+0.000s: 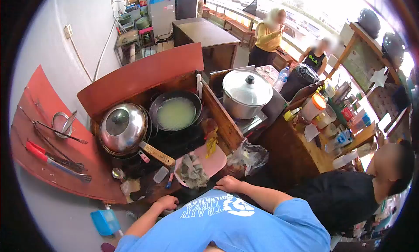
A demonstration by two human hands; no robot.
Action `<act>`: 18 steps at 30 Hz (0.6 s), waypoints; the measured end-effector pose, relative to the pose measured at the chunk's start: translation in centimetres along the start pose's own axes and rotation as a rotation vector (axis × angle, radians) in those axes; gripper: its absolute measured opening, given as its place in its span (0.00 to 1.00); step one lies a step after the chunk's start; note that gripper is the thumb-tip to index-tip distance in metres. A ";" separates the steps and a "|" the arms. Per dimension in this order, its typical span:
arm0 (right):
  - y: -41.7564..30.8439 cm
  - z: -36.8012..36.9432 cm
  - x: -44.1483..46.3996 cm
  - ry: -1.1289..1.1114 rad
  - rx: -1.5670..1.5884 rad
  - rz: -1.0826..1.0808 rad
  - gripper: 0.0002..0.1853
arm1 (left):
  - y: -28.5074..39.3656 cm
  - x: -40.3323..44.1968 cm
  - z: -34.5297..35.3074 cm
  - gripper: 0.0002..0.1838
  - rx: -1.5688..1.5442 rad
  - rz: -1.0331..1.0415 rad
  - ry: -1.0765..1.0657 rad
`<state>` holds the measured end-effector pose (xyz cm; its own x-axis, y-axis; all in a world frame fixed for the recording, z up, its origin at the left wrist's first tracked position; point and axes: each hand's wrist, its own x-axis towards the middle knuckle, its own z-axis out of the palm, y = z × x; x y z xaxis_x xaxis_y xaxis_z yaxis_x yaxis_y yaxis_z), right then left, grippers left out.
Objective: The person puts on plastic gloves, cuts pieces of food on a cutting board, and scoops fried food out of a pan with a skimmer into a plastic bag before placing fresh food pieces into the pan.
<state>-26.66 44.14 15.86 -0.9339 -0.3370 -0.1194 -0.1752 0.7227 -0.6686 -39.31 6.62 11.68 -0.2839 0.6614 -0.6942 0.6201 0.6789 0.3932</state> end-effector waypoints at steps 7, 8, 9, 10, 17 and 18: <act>-0.2 -0.4 -0.9 0.068 0.004 0.088 0.23 | 2.5 3.1 1.8 0.20 -0.365 0.034 0.146; 0.7 -0.1 -1.2 0.124 0.010 0.125 0.22 | 2.8 3.3 2.1 0.19 -0.373 -0.004 0.118; 1.7 0.3 -1.7 0.171 0.019 0.160 0.21 | 3.0 3.3 2.6 0.19 -0.341 0.018 0.153; 2.4 0.3 -2.1 0.206 0.071 0.233 0.21 | 2.1 4.3 3.7 0.19 -0.267 0.112 0.152; 3.5 -0.2 -3.6 0.229 0.106 0.462 0.22 | 1.5 2.4 4.8 0.20 -0.300 -0.080 0.198; 4.1 0.0 -3.7 0.215 0.096 0.489 0.22 | 1.4 1.8 4.5 0.20 -0.314 -0.097 0.186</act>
<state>-23.96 48.37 13.58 -0.9438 0.1634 -0.2874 0.3158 0.7028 -0.6375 -35.67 7.38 8.26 -0.4758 0.6163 -0.6275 0.3378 0.7868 0.5166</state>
